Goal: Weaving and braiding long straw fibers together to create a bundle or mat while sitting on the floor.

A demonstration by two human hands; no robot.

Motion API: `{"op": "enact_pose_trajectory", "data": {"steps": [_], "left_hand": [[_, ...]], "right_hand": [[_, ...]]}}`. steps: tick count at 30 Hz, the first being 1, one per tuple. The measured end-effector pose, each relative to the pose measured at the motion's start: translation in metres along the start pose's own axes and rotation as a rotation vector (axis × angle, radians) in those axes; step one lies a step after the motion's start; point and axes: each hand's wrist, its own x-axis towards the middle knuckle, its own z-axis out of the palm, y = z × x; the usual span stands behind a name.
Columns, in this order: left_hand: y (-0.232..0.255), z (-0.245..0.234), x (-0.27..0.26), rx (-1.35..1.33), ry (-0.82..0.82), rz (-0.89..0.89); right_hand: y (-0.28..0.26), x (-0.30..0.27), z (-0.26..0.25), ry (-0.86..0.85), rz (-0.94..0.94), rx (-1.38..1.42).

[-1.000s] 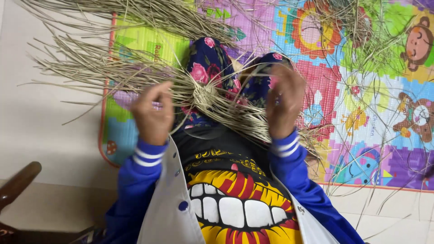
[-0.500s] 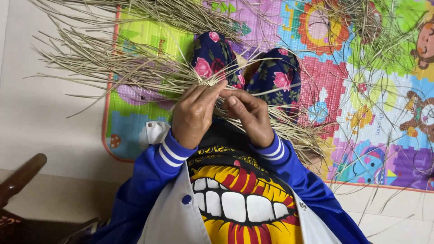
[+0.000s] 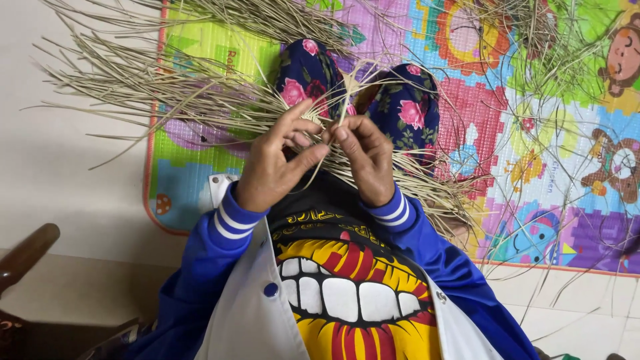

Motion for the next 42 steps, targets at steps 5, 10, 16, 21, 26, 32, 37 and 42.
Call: {"op": "enact_pose_trajectory", "data": {"steps": [5,10,16,21,26,32,37,42], "left_hand": [[-0.019,0.002,0.001,-0.405,0.084,-0.147],[-0.025,-0.052,-0.009,-0.735,0.325,-0.293],[-0.060,-0.209,-0.099,-0.498,0.695,-0.158],[-0.099,-0.232,-0.146,0.260,0.610,-0.329],[-0.025,-0.084,-0.052,-0.044,-0.051,-0.338],[0.003,-0.004,-0.021,-0.503,-0.295,-0.327],[-0.012,-0.053,-0.050,-0.401,-0.455,-0.476],[0.012,-0.175,-0.099,0.166,0.102,-0.613]], "right_hand": [[0.006,-0.008,-0.001,-0.286,-0.030,-0.250],[0.006,0.004,-0.021,-0.317,-0.062,-0.289],[-0.006,0.028,-0.057,-0.300,0.120,-0.204],[0.017,0.046,-0.043,-0.441,-0.008,-0.246],[0.024,0.038,-0.006,-0.317,0.062,0.033],[0.022,0.023,-0.001,-0.092,0.235,0.415],[0.031,0.049,-0.096,0.034,0.303,0.785],[0.042,0.048,-0.211,0.201,0.279,1.121]]}}
